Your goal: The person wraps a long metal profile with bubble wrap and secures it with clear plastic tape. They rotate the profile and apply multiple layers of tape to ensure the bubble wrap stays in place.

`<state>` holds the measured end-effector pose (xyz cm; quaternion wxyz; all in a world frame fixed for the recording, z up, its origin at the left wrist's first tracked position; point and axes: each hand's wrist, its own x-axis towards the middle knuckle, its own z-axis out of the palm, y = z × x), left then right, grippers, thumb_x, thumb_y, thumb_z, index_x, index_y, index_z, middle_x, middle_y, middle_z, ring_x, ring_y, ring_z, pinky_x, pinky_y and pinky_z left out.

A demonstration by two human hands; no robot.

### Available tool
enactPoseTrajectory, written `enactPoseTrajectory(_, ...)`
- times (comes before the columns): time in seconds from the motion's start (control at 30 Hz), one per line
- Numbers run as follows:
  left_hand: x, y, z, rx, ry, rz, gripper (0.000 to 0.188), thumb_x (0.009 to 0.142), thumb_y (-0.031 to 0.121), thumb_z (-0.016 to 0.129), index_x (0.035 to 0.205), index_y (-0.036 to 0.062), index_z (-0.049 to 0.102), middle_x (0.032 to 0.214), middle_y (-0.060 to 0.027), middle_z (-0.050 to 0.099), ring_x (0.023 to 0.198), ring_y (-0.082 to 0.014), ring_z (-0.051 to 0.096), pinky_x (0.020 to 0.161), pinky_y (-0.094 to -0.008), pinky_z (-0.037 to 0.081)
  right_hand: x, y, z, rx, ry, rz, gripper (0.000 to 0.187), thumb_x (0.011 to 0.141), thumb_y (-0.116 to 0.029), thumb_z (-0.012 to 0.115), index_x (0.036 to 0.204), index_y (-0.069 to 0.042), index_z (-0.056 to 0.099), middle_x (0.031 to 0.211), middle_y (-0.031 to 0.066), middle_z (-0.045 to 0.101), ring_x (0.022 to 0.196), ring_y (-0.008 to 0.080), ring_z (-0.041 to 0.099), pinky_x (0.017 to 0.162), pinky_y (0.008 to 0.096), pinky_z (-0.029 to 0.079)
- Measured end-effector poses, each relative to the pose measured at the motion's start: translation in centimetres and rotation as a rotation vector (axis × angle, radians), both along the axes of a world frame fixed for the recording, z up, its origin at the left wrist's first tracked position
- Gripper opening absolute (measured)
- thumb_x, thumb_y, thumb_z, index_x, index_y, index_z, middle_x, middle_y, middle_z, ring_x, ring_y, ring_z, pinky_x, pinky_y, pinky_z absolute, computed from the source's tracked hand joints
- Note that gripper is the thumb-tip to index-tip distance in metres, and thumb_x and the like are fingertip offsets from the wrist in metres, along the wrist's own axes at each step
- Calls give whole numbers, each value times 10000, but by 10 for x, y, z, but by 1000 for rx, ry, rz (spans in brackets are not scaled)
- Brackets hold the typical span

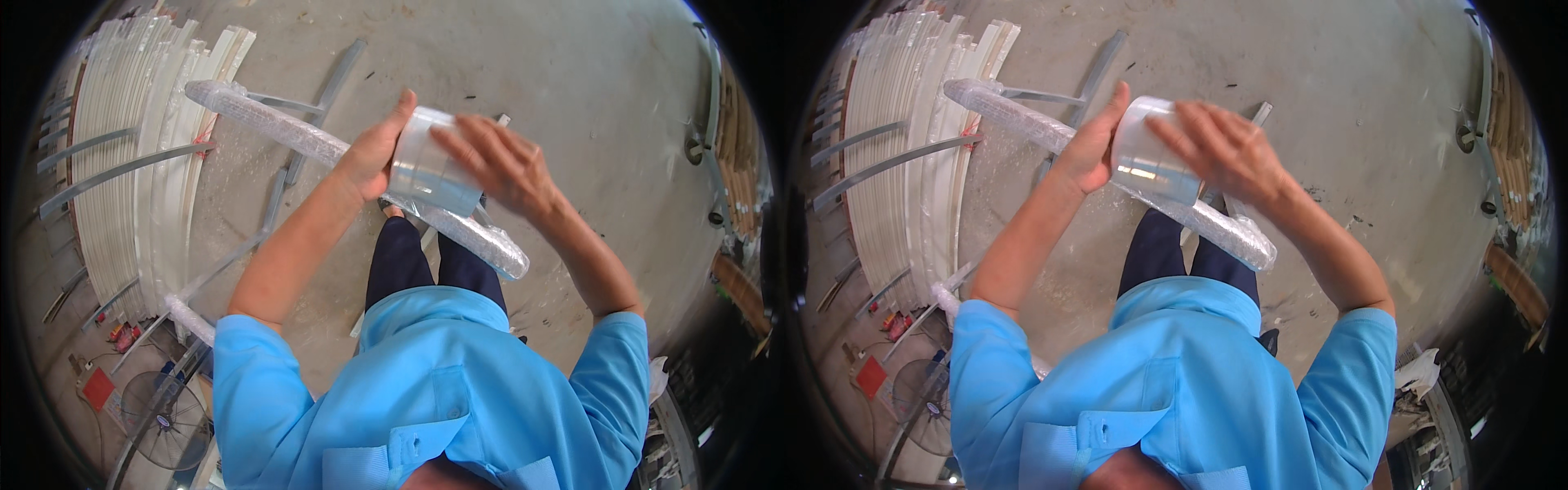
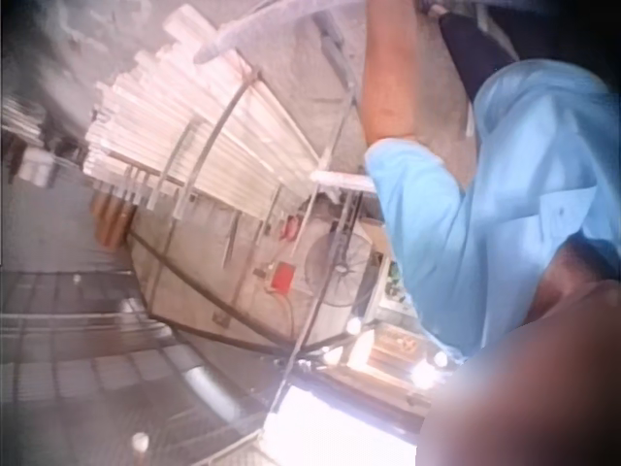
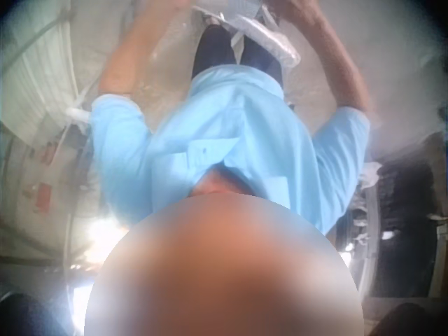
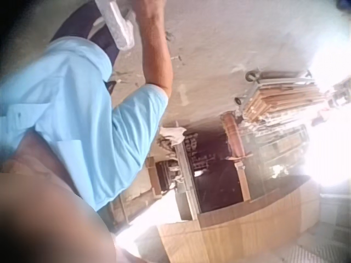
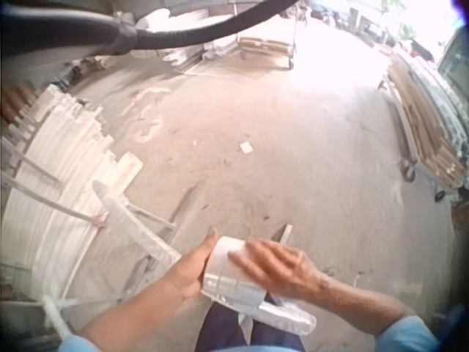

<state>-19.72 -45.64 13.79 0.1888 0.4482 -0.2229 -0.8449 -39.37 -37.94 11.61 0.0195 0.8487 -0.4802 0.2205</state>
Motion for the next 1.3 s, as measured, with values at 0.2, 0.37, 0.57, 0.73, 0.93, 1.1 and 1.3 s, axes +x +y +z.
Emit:
enactPoseTrajectory(0.2,95,44,-60,-118,289,-314,417,911,399,668,1052,6,675,1046,-106,692,1053,-169,626,883,-338,512,-47,-16,-134,429,-63,-200,812,651,-104,808,1390,-194,483,1201,79,634,1019,261,665,857,363,568)
enactPoseTrajectory(0.37,116,147,-165,-571,-599,-557,619,767,242,786,1299,14,566,1270,-154,607,1237,-299,540,1029,-387,441,11,22,-220,935,-100,-20,800,656,-95,804,1387,-180,491,1181,112,669,1057,296,658,890,396,538)
enactPoseTrajectory(0.57,129,175,-182,-578,-531,-598,623,745,227,812,1268,-12,572,1268,-173,618,1241,-299,539,1089,-394,373,52,47,-223,1673,-564,144,637,847,-171,650,1450,-182,443,1244,170,643,1124,351,625,938,423,510)
enactPoseTrajectory(0.73,139,151,-69,-291,-333,-354,529,832,317,746,1228,-3,602,1110,-116,684,1002,-230,655,919,-370,498,26,17,-150,1406,-234,156,827,810,-85,694,1526,-205,298,1339,221,564,1183,356,589,1032,433,460)
enactPoseTrajectory(0.93,82,43,14,-210,-84,127,540,950,430,611,1193,-51,600,1080,-117,670,969,-176,649,858,-314,528,-18,-12,16,762,-395,174,1025,647,-31,787,1521,-233,292,1488,91,434,1278,332,504,1042,442,478)
enactPoseTrajectory(1.1,13,-31,-17,-105,-106,22,607,949,501,589,1162,-67,603,1057,-167,663,976,-214,649,803,-362,545,11,-26,21,-34,192,115,889,648,-19,773,1446,-203,429,1383,68,515,1183,268,579,969,403,539)
enactPoseTrajectory(1.3,52,-6,-46,-591,-247,-16,464,895,400,692,1128,0,651,1084,-117,682,995,-203,646,823,-327,528,-30,-58,-117,354,-31,-112,789,687,-98,789,1398,-184,456,1193,76,636,1013,277,662,862,382,569)
